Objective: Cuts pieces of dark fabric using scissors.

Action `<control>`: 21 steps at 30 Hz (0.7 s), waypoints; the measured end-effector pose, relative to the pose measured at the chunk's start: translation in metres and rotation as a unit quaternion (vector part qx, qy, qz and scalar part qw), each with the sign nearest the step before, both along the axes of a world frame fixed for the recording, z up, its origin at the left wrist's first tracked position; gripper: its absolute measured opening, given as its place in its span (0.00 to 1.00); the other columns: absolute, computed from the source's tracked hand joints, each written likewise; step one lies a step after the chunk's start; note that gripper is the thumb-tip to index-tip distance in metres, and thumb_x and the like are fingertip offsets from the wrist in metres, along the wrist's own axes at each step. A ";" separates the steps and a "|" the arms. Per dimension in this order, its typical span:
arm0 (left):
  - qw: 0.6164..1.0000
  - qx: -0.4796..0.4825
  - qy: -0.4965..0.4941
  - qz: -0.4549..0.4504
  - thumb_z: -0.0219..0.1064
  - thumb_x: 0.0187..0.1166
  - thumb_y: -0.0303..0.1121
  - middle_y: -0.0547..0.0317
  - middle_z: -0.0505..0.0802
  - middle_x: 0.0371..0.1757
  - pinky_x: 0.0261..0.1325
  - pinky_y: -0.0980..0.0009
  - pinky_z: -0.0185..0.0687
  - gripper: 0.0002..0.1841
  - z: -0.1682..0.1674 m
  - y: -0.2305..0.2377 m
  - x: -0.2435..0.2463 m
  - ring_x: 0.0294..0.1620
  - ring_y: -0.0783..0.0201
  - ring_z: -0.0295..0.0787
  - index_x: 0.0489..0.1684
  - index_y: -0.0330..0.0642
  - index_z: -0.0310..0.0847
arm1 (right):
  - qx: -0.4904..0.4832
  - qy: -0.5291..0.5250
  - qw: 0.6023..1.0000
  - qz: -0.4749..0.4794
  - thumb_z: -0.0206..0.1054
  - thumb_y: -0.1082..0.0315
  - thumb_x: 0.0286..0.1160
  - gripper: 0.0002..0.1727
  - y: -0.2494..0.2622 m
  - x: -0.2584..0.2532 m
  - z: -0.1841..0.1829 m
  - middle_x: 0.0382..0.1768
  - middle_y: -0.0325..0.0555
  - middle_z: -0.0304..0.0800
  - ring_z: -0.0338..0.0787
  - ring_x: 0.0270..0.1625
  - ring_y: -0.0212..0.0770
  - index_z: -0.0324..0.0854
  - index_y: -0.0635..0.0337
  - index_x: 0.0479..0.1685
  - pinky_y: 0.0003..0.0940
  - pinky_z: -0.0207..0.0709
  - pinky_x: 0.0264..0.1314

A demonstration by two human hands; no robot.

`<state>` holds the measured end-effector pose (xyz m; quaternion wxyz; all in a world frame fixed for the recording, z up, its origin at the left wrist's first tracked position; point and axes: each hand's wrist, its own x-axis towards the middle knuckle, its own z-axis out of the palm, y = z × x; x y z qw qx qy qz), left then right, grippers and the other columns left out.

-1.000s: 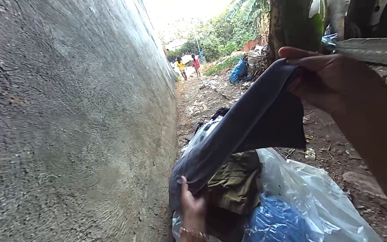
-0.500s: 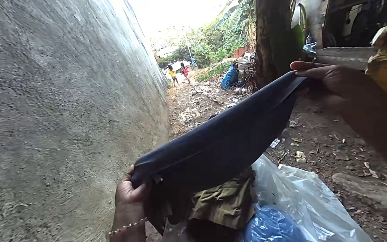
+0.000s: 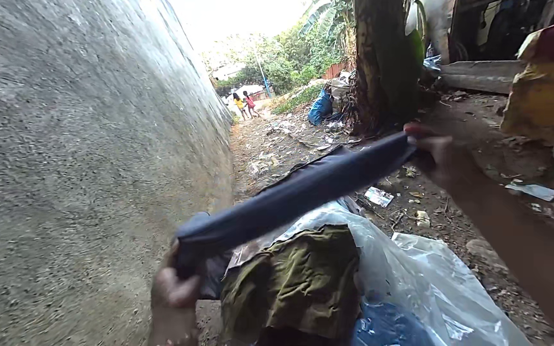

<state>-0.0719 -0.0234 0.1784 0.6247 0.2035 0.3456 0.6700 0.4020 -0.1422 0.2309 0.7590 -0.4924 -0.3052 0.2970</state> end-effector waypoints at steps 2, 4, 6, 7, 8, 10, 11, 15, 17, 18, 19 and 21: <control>0.995 -0.092 0.045 0.005 0.48 0.91 0.44 0.60 0.90 0.33 0.29 0.67 0.88 0.14 -0.052 -0.019 0.002 0.30 0.67 0.90 0.46 0.48 0.75 | -0.137 0.009 0.991 -0.010 0.56 0.77 0.82 0.15 -0.015 0.004 -0.072 0.43 0.42 0.88 0.85 0.34 0.31 0.81 0.60 0.62 0.30 0.82 0.36; 0.982 -0.180 0.055 0.020 0.51 0.90 0.41 0.58 0.87 0.37 0.34 0.67 0.87 0.10 -0.111 -0.035 0.002 0.34 0.66 0.88 0.52 0.46 0.71 | -0.258 0.029 0.965 0.017 0.56 0.82 0.78 0.16 -0.032 0.009 -0.155 0.48 0.50 0.88 0.85 0.37 0.36 0.80 0.68 0.62 0.35 0.81 0.41; 0.970 -0.236 0.033 0.050 0.51 0.90 0.37 0.55 0.83 0.45 0.41 0.65 0.85 0.11 -0.154 -0.047 0.001 0.40 0.65 0.84 0.59 0.43 0.68 | -0.324 0.060 0.944 0.019 0.58 0.84 0.74 0.14 -0.046 0.007 -0.219 0.43 0.48 0.90 0.81 0.30 0.33 0.84 0.69 0.54 0.30 0.75 0.33; 0.968 -0.240 0.020 0.068 0.50 0.90 0.36 0.55 0.82 0.47 0.43 0.66 0.84 0.11 -0.166 -0.053 0.002 0.42 0.65 0.84 0.61 0.43 0.67 | -0.328 0.087 0.940 0.012 0.59 0.85 0.73 0.13 -0.052 0.003 -0.234 0.40 0.46 0.91 0.80 0.27 0.31 0.85 0.69 0.50 0.27 0.74 0.29; 0.969 -0.233 0.008 0.084 0.49 0.91 0.36 0.56 0.82 0.48 0.44 0.67 0.84 0.11 -0.173 -0.057 0.004 0.43 0.67 0.84 0.62 0.44 0.66 | -0.321 0.112 0.940 0.007 0.59 0.86 0.73 0.12 -0.056 -0.001 -0.243 0.38 0.45 0.91 0.81 0.25 0.30 0.86 0.69 0.48 0.25 0.74 0.27; 0.970 -0.222 0.002 0.103 0.47 0.92 0.41 0.59 0.80 0.49 0.45 0.69 0.84 0.12 -0.171 -0.064 0.014 0.45 0.69 0.84 0.63 0.47 0.65 | -0.307 0.137 0.942 0.006 0.59 0.86 0.73 0.12 -0.059 -0.005 -0.250 0.38 0.45 0.91 0.81 0.25 0.30 0.86 0.68 0.47 0.25 0.74 0.27; 0.967 -0.229 0.008 0.108 0.47 0.92 0.44 0.59 0.80 0.52 0.48 0.67 0.83 0.15 -0.166 -0.067 0.022 0.48 0.68 0.83 0.65 0.47 0.64 | -0.309 0.126 0.943 0.008 0.60 0.86 0.73 0.12 -0.059 -0.004 -0.254 0.37 0.45 0.91 0.81 0.25 0.30 0.86 0.68 0.47 0.25 0.73 0.26; 0.964 -0.248 0.051 0.081 0.52 0.91 0.48 0.48 0.70 0.80 0.73 0.56 0.72 0.29 -0.152 -0.087 0.072 0.75 0.55 0.71 0.85 0.43 0.54 | -0.430 -0.133 0.893 0.029 0.62 0.78 0.78 0.16 -0.066 0.000 -0.258 0.61 0.58 0.89 0.87 0.61 0.48 0.86 0.66 0.61 0.45 0.78 0.64; 0.964 -0.248 0.054 0.073 0.54 0.92 0.42 0.46 0.65 0.85 0.80 0.57 0.65 0.28 -0.145 -0.097 0.096 0.81 0.54 0.65 0.86 0.41 0.52 | -0.457 -0.284 0.838 0.089 0.61 0.74 0.80 0.18 -0.074 -0.019 -0.232 0.70 0.72 0.80 0.78 0.75 0.66 0.83 0.71 0.66 0.59 0.68 0.79; 0.964 -0.254 0.050 0.069 0.55 0.91 0.40 0.47 0.66 0.85 0.80 0.57 0.66 0.28 -0.141 -0.099 0.105 0.81 0.54 0.66 0.86 0.41 0.53 | -0.449 -0.338 0.814 0.143 0.62 0.72 0.81 0.17 -0.079 -0.036 -0.215 0.67 0.74 0.81 0.80 0.73 0.68 0.84 0.72 0.63 0.60 0.70 0.78; 0.961 -0.264 0.047 0.062 0.56 0.91 0.40 0.47 0.71 0.80 0.75 0.58 0.71 0.26 -0.136 -0.100 0.112 0.75 0.55 0.71 0.83 0.42 0.57 | -0.429 -0.377 0.793 0.214 0.62 0.71 0.81 0.16 -0.086 -0.057 -0.200 0.63 0.73 0.84 0.82 0.70 0.68 0.85 0.73 0.60 0.61 0.71 0.77; 0.956 -0.288 0.047 0.042 0.59 0.88 0.41 0.52 0.80 0.61 0.58 0.63 0.81 0.20 -0.130 -0.102 0.127 0.57 0.60 0.81 0.72 0.43 0.65 | -0.381 -0.416 0.745 0.355 0.64 0.70 0.80 0.14 -0.106 -0.103 -0.185 0.55 0.70 0.88 0.86 0.63 0.67 0.87 0.72 0.53 0.64 0.74 0.70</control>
